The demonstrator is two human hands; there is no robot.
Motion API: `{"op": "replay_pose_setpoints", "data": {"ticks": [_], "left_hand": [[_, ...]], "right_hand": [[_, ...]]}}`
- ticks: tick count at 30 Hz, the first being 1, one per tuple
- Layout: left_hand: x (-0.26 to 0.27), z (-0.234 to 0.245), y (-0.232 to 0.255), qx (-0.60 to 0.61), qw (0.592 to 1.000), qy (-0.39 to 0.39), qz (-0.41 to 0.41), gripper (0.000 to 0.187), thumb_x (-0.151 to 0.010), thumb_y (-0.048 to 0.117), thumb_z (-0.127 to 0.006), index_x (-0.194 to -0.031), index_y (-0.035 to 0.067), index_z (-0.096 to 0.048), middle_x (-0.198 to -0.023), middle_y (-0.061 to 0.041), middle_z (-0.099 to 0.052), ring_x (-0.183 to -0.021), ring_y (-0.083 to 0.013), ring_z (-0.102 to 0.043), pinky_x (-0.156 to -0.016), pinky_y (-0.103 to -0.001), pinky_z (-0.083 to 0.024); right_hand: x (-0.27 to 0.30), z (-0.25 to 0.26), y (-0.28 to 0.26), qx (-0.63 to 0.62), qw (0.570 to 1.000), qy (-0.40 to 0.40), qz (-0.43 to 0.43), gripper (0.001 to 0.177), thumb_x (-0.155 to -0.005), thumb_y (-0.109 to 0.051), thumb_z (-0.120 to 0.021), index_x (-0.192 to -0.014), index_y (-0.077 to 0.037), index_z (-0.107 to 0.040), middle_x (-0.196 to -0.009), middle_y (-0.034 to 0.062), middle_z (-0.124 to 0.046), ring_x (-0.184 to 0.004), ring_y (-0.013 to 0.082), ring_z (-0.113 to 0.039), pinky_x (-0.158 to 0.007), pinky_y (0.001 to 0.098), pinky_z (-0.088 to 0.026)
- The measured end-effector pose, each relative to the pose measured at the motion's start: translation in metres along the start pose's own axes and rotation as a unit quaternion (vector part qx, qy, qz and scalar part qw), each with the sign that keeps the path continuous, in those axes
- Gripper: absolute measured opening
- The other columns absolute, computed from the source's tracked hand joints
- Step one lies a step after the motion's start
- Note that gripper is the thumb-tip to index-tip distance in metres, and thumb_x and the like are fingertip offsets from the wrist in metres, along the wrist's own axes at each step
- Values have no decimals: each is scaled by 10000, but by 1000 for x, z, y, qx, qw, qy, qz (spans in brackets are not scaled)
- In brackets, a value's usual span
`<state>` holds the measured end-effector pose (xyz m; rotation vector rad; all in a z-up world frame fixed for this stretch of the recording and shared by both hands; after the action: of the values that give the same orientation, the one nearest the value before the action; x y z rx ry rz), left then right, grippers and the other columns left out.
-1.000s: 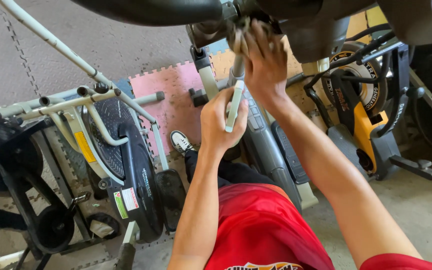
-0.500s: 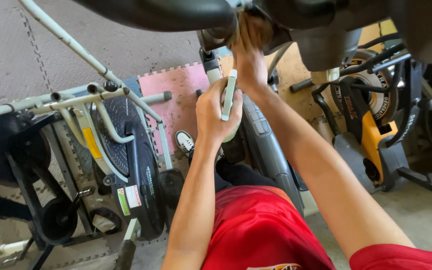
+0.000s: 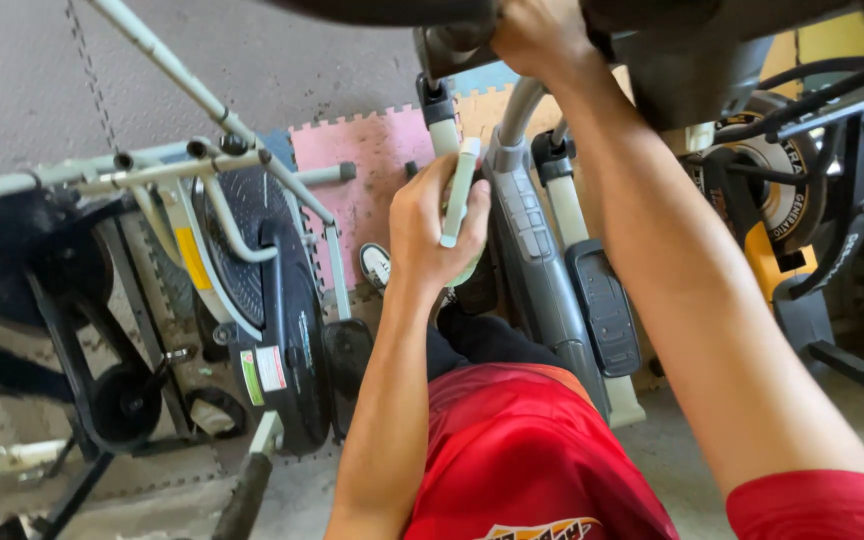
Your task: Cleaning an elliptical machine with a spray cleaner and a cloth.
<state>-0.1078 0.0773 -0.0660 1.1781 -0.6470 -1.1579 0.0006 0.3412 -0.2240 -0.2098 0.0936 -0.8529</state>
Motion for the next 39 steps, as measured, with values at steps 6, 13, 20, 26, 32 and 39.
{"op": "replay_pose_setpoints", "data": {"ticks": [6,13,20,26,32,39], "left_hand": [[7,-11,11,12,999,-51,-1,189,-949,160,-664,-1106,56,-685,-940,-151,-722,-798,-322,-717,-729,-384,-570],[15,-19,11,27,998,-57,3,232,-940,163,-660,-1144,55,-682,-963,-143,-725,-809,-316,-723,-739,-375,-574],[22,-23,16,17,994,-98,-35,237,-936,140,-692,-1152,41,-681,-971,-163,-720,-863,-356,-713,-768,-396,-568],[27,-21,20,1,992,-127,-1,241,-918,146,-689,-1136,43,-688,-958,-156,-726,-818,-337,-726,-734,-387,-573],[29,-32,37,8,991,-129,-20,246,-930,157,-682,-1147,41,-680,-969,-150,-723,-828,-328,-731,-730,-384,-574],[37,-36,54,-8,990,-137,-5,210,-932,170,-680,-1113,64,-696,-950,-150,-725,-843,-347,-726,-738,-401,-571]], "right_hand": [[64,32,-41,42,971,228,65,410,-931,21,-587,-1336,3,-649,-1301,153,-659,-1265,383,-604,-1155,479,-456],[127,33,-28,306,920,206,131,452,-961,-109,-593,-1383,52,-589,-1483,190,-584,-1467,346,-507,-1278,465,-299],[158,-28,5,312,935,128,114,365,-990,-140,-606,-1325,3,-621,-1471,142,-605,-1422,288,-542,-1293,462,-283],[161,-82,37,318,946,-2,62,451,-1020,-146,-587,-1447,0,-609,-1378,94,-640,-1342,253,-551,-1279,460,-269],[157,-33,12,446,890,-33,86,565,-890,-217,-581,-1426,-40,-573,-1432,57,-602,-1349,220,-507,-1220,443,-258],[177,-5,22,368,922,79,94,452,-1019,-137,-588,-1451,-7,-582,-1473,72,-598,-1477,220,-501,-1277,347,-269]]}}
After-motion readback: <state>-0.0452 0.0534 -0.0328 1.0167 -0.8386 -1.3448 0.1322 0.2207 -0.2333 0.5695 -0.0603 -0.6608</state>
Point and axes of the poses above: each hand's wrist, its own x-axis away from the middle knuckle, its own z-axis out of the back of the hand, y = z × x, the point moved 7 cm from there along -x, towards the middle knuckle
